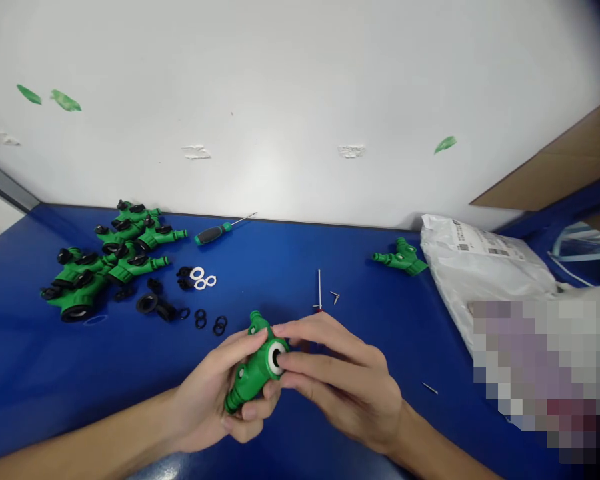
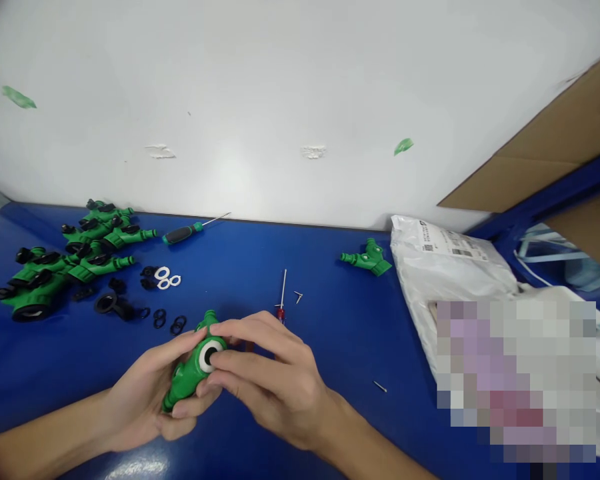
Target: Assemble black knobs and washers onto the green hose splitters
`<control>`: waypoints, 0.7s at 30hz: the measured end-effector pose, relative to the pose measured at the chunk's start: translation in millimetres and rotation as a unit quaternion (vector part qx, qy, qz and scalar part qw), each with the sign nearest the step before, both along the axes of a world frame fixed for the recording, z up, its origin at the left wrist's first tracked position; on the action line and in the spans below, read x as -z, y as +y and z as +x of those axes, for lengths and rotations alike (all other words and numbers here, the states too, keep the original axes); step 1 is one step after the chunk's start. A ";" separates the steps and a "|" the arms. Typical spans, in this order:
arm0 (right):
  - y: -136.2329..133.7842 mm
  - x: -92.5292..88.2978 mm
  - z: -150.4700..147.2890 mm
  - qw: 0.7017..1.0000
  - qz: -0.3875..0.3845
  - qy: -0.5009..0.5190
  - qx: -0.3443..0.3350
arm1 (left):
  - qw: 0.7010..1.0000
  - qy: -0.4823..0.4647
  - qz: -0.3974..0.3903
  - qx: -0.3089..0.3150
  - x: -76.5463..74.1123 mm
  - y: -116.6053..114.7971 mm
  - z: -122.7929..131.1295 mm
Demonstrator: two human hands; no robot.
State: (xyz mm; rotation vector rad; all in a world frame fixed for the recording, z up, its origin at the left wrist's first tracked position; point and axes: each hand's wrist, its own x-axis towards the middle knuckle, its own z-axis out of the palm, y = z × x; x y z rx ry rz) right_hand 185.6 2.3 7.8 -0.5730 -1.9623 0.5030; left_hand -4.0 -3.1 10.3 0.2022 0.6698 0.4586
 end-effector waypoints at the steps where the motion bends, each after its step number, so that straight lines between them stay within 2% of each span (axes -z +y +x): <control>1: -0.9 -0.4 0.0 1.000 -0.002 -0.010 0.006 | 1.000 -0.001 -0.002 0.005 0.6 0.2 0.0; 6: -1.1 0.1 -0.4 0.999 0.023 -0.026 -0.007 | 1.000 0.014 -0.006 -0.003 3.1 0.0 0.0; 10: -0.1 1.9 -0.8 0.998 0.053 -0.044 -0.004 | 0.999 0.045 0.025 -0.016 3.8 -2.1 -0.8; 17: -2.1 2.0 -0.2 0.995 0.077 -0.060 -0.003 | 0.998 0.058 0.036 0.002 1.5 -4.3 -0.4; 21: -3.4 -3.6 0.9 0.988 0.088 -0.125 0.024 | 0.998 0.045 0.028 0.014 1.5 -3.6 -0.3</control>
